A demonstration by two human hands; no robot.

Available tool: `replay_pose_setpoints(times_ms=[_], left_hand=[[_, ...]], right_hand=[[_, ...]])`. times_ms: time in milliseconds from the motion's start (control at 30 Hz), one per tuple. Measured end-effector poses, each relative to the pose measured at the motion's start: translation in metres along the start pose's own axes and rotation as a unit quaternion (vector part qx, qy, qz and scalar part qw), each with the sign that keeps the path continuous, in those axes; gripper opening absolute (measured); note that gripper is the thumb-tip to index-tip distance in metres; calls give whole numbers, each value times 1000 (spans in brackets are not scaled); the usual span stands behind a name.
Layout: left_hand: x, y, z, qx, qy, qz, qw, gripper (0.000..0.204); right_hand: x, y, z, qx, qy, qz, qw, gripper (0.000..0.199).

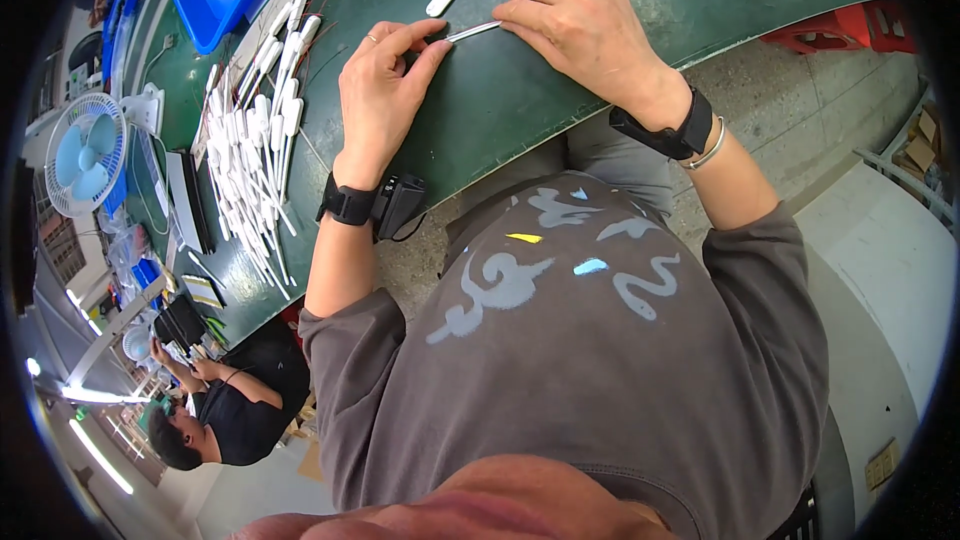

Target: The person picks up a white plastic part and a wire, inserts the wire into the part, and then presses a second white plastic part onto the first to enclose the wire.

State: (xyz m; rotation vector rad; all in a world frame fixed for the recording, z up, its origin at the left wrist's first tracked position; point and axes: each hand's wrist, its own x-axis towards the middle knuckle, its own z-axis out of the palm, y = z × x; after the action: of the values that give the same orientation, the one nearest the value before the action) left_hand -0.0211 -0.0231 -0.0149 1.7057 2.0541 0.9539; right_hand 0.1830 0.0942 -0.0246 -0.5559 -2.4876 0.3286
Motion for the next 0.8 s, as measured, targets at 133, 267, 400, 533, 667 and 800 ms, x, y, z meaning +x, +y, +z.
replay_pose_setpoints(times_ms=[133,267,400,533,667,800], left_hand=[[2,1,-1,3,-23,-20,1000,15],[4,3,-1,8,-34,-15,999,14],[5,8,0,9,-35,-2,999,12],[6,9,3,36,-33,18,999,10],[5,9,6,95,-22,66,993,8],[4,14,4,152,-32,105,982,6]], right_hand=[[2,1,-3,-8,-8,-17,1000,15],[4,3,-4,0,-19,-20,1000,14],[1,5,-3,-5,-19,-26,999,14],[3,4,-1,4,-6,-26,1000,13],[2,4,-1,1,-11,-18,1000,11],[2,5,-1,14,-5,-16,1000,10]])
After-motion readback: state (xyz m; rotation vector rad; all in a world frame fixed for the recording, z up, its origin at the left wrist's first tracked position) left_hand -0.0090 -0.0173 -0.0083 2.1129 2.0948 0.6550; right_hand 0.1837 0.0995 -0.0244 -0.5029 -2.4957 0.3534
